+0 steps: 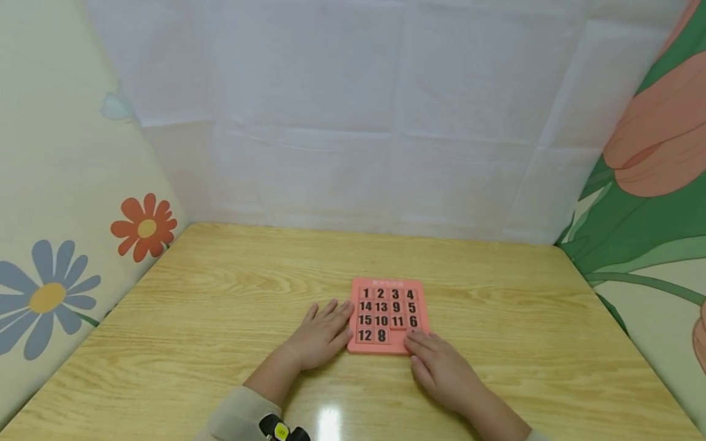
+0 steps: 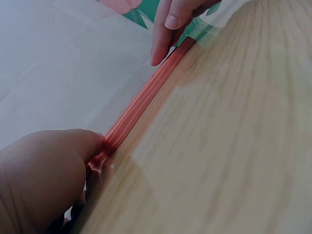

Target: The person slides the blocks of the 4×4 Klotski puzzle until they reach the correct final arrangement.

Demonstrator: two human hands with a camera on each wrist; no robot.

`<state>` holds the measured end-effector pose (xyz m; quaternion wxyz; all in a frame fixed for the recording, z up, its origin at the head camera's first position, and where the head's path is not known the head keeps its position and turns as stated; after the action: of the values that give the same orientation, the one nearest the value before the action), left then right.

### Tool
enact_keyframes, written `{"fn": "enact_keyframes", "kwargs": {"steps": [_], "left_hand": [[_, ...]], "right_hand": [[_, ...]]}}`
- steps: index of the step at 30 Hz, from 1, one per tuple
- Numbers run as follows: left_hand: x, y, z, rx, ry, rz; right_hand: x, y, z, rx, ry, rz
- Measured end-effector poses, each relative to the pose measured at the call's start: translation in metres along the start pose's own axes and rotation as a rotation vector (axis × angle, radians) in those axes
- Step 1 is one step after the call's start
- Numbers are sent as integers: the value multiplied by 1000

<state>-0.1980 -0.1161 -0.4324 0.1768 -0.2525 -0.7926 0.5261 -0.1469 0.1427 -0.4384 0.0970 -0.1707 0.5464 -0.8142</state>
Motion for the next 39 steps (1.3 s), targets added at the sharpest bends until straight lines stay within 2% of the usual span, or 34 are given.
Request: {"fn": "enact_keyframes", "kwargs": {"steps": [20,27,39], "left_hand": [[0,0,0,-11,-5,-7],[0,2,1,-14,10,-21],[-3,-4,-5,-13,-24,5]], "right_hand": [[21,14,34,23,-73,95],[21,13,37,15,-79,105],[16,10,28,18,-61,81]]}}
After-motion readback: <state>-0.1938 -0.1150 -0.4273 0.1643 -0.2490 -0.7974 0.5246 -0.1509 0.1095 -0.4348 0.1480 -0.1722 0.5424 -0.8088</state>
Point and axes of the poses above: each hand's wrist, its own x-axis towards the middle knuckle, its own y-axis out of the palm, z = x × y, the point moved 2 cm from there along x, towards the middle knuckle, and after that the axes turned 9 degrees about y, right-handed, at the moved point
